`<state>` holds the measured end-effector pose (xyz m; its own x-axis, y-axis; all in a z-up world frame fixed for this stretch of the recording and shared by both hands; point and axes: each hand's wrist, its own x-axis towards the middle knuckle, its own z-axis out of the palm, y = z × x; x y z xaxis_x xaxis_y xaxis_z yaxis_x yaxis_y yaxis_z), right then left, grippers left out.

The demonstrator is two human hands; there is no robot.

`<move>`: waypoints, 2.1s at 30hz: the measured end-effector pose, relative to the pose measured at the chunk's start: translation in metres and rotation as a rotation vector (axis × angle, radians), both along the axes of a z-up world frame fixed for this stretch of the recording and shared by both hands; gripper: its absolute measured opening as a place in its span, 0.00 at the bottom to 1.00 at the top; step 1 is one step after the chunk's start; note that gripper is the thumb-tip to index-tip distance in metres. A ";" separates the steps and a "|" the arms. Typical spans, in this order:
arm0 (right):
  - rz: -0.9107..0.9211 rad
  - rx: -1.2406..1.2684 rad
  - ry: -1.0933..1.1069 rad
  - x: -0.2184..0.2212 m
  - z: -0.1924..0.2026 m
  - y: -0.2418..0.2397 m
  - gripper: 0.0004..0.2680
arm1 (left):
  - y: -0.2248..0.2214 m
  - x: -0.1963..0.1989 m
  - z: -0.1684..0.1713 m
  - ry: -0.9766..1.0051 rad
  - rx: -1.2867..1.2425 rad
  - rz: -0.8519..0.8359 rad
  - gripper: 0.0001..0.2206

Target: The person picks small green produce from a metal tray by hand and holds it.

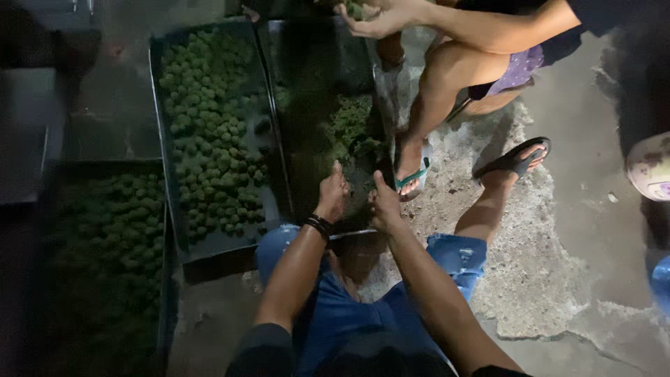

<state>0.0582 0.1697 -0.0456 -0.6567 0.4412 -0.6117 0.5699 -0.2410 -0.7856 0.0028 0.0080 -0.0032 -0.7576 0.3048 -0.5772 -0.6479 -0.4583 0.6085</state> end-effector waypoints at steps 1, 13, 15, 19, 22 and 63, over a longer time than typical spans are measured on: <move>-0.028 -0.189 0.094 0.003 0.006 0.001 0.21 | -0.002 0.002 0.007 0.033 -0.053 -0.040 0.25; 0.018 -0.026 0.262 0.010 0.028 0.026 0.19 | -0.001 0.018 0.017 0.009 0.057 -0.056 0.23; 0.062 0.279 0.132 0.011 0.021 0.022 0.23 | 0.004 0.020 0.014 0.025 0.088 -0.027 0.25; -0.049 -0.255 0.135 0.022 0.033 0.005 0.15 | 0.008 0.018 0.026 -0.045 -0.050 -0.037 0.26; -0.002 -0.414 0.165 0.025 0.062 0.004 0.08 | 0.003 0.016 0.043 -0.021 0.076 -0.019 0.19; 0.066 -0.458 0.420 0.022 0.035 -0.006 0.13 | -0.020 0.019 0.026 0.022 0.132 -0.069 0.11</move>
